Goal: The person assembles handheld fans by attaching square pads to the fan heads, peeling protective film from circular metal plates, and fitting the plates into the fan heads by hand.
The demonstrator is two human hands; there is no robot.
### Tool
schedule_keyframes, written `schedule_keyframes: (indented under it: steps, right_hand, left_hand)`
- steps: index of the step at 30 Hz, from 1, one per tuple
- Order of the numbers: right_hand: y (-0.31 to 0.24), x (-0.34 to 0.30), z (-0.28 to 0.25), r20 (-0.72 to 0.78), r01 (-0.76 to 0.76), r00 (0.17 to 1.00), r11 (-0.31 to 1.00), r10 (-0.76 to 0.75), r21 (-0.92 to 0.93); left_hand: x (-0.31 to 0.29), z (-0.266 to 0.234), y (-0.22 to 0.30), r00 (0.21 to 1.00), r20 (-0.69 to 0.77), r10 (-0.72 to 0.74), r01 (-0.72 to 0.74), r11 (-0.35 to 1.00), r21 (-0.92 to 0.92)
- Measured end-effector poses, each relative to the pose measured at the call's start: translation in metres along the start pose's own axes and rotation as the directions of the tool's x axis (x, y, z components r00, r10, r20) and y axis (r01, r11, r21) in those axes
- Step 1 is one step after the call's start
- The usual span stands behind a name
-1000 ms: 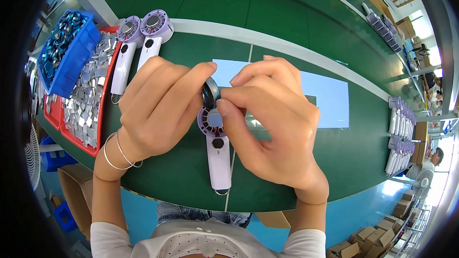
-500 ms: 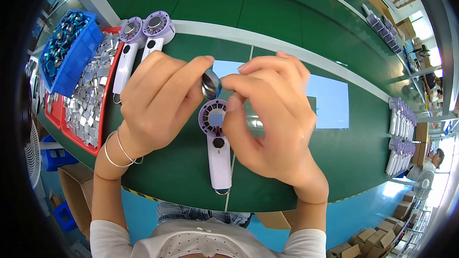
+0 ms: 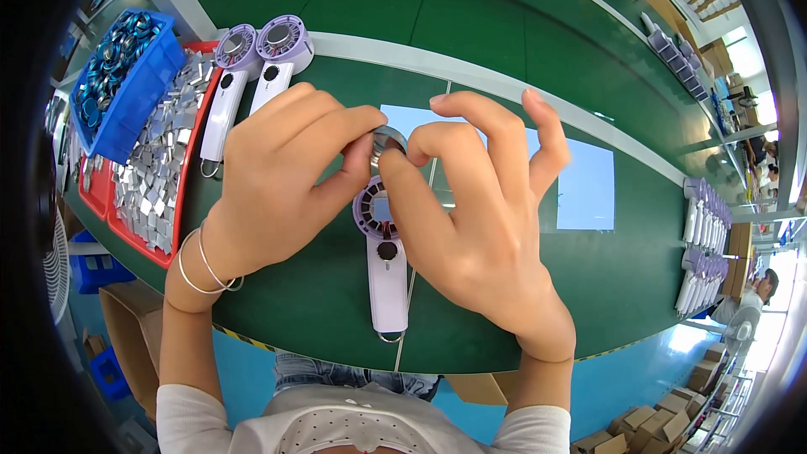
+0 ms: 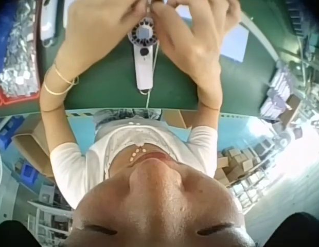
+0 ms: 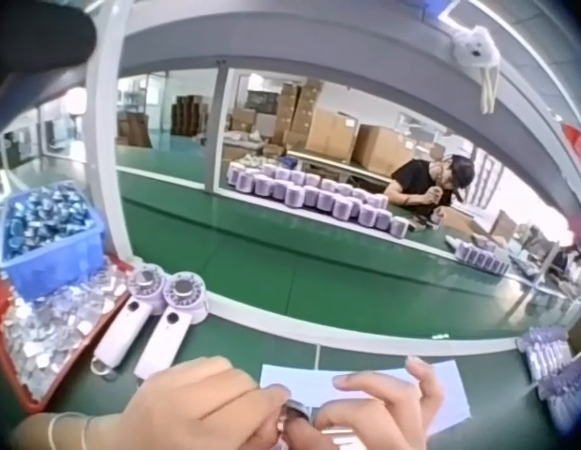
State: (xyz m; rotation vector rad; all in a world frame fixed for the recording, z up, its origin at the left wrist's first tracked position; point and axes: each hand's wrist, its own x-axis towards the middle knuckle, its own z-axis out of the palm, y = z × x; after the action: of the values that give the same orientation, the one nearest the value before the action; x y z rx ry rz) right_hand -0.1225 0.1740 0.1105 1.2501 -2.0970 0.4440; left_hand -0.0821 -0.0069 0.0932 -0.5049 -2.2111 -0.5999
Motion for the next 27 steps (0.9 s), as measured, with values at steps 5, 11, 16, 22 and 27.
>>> schedule_keyframes:
  steps: [5,11,16,22,27]
  right_hand:
    - [0.001,0.001,0.003,0.102,-0.033,0.994,0.999,0.031,0.019]
    - [0.014,-0.003,0.01,0.083,-0.058,0.996,0.963,0.038,0.263]
    - [0.015,-0.001,0.01,0.087,-0.054,0.996,0.938,0.025,0.344]
    - [0.019,-0.002,0.001,0.134,-0.104,0.99,0.853,0.041,0.512]
    - [0.024,-0.005,0.008,0.069,-0.269,0.95,0.688,0.303,0.674]
  left_hand:
    - [0.004,-0.01,-0.005,0.966,0.192,-0.174,0.221,0.941,-0.256]
    - [0.008,-0.012,-0.02,0.875,0.368,-0.315,0.467,0.749,-0.469]
    - [0.006,-0.017,-0.021,0.829,0.431,-0.357,0.547,0.68,-0.489]
    - [0.009,-0.013,-0.021,0.809,0.42,-0.411,0.588,0.587,-0.557]
    - [0.007,-0.006,-0.019,0.887,0.297,-0.352,0.461,0.691,-0.557]
